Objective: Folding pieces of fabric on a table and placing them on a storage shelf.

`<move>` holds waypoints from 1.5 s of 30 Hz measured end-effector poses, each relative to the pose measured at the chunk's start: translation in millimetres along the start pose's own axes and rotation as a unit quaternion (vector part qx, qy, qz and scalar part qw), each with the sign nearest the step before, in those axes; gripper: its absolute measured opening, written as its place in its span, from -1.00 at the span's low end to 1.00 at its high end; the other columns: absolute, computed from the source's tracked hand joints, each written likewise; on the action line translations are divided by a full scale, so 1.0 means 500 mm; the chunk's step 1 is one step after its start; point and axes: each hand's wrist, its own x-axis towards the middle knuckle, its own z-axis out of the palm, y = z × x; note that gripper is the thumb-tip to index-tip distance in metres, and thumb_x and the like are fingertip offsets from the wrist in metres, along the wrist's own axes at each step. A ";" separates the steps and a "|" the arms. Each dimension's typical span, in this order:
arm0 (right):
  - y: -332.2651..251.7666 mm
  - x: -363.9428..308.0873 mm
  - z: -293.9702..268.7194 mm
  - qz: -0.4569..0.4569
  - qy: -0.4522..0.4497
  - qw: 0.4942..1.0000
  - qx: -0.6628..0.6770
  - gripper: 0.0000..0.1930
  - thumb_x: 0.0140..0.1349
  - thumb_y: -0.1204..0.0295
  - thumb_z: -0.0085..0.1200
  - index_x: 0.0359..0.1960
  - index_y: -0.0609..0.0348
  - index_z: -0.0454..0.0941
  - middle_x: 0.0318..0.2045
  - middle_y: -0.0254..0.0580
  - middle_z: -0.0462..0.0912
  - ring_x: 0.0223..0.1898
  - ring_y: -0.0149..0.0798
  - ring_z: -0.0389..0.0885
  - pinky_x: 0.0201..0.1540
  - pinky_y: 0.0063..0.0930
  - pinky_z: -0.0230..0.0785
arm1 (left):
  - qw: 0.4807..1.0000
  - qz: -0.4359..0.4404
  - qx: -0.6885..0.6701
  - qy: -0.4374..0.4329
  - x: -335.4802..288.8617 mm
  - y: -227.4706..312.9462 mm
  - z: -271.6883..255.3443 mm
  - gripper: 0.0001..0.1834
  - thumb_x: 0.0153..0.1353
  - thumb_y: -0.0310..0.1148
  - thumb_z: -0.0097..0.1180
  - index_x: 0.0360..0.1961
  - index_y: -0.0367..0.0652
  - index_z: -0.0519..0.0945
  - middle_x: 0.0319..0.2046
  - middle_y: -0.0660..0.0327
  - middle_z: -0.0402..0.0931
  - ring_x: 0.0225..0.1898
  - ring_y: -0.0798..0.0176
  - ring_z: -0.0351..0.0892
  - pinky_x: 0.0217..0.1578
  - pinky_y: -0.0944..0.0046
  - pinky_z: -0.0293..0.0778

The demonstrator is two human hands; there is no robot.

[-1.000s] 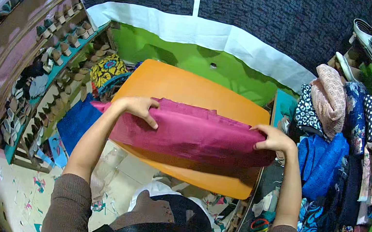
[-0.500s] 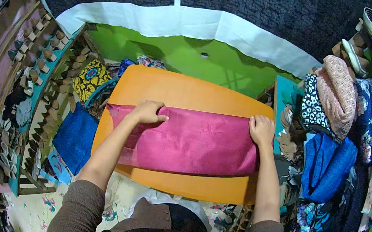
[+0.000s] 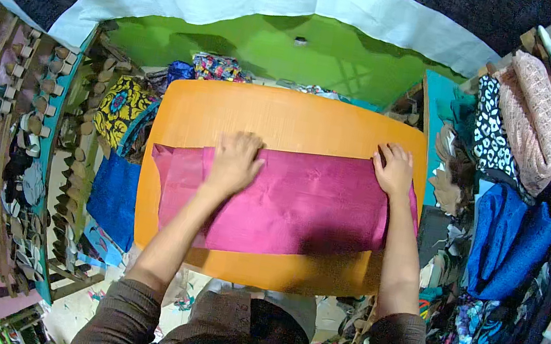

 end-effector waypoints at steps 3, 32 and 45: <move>0.015 -0.006 0.021 -0.001 0.031 1.000 0.000 -0.61 0.18 0.09 -0.12 -0.08 0.02 0.53 0.03 -0.13 0.47 0.19 -0.14 0.28 0.27 -0.07 -0.07 | 0.993 0.037 -0.096 -0.060 -0.014 0.142 -0.001 -0.36 0.19 0.06 -0.12 0.22 -0.06 0.24 0.24 0.05 0.12 0.30 0.04 0.01 0.24 -0.12 -0.09; -0.015 -0.156 -0.044 -0.133 -0.004 0.991 0.004 -0.44 0.20 -0.01 -0.15 0.20 -0.11 0.27 0.30 -0.15 0.09 0.34 -0.03 -0.08 0.22 0.35 -0.37 | 0.998 -0.024 0.023 -0.050 -0.025 0.224 0.137 -0.24 0.08 0.19 -0.16 0.31 0.20 0.09 0.36 0.25 -0.13 0.37 0.09 -0.21 0.21 -0.38 -0.37; 0.028 -0.179 0.025 -0.117 -0.021 0.991 0.067 -0.34 0.12 0.01 -0.05 0.24 -0.04 0.19 0.31 0.03 0.00 0.33 -0.01 -0.03 0.27 0.20 -0.32 | 0.997 -0.033 0.044 -0.059 -0.009 0.243 0.135 -0.23 0.06 0.20 -0.15 0.31 0.26 0.06 0.36 0.28 -0.14 0.37 0.10 -0.22 0.21 -0.39 -0.37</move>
